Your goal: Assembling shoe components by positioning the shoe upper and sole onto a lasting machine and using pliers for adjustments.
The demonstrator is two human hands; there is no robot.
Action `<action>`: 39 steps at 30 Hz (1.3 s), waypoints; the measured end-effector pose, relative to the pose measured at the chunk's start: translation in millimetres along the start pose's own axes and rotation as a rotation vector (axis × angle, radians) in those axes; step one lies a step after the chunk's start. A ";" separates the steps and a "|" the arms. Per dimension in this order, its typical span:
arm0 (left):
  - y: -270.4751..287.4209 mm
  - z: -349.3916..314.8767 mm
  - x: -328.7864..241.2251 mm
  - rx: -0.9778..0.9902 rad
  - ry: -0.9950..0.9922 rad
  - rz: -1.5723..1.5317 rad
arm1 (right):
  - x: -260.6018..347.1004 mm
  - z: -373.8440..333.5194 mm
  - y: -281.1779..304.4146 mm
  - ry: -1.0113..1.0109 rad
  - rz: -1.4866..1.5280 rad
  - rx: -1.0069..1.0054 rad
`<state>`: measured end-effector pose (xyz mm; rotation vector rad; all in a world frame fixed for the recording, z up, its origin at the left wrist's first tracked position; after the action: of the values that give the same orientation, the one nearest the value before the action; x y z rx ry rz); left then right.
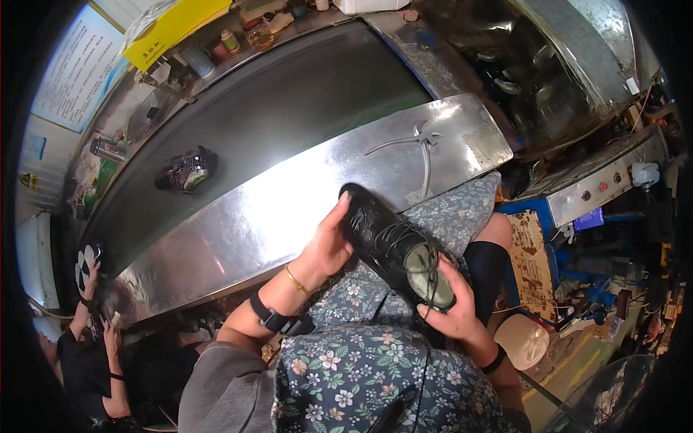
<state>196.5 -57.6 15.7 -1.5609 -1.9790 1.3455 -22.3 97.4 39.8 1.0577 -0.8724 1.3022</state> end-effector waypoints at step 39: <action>301.3 -96.2 -272.0 -1.515 -0.660 0.100 | -81.6 9.3 87.4 -0.105 -0.695 -0.154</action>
<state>549.3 -254.4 -88.3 -1.6973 -3.8043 0.0874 -116.3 59.8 -24.5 1.1708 -0.5852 0.5937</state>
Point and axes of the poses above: each hand's wrist, its own z-axis towards the middle knuckle, its own y-axis out of the back of the hand, x = y × z, the point moved 1 cm from there along z, towards the middle knuckle, and after that the axes turned 15 degrees about y, right-handed, at the moved point
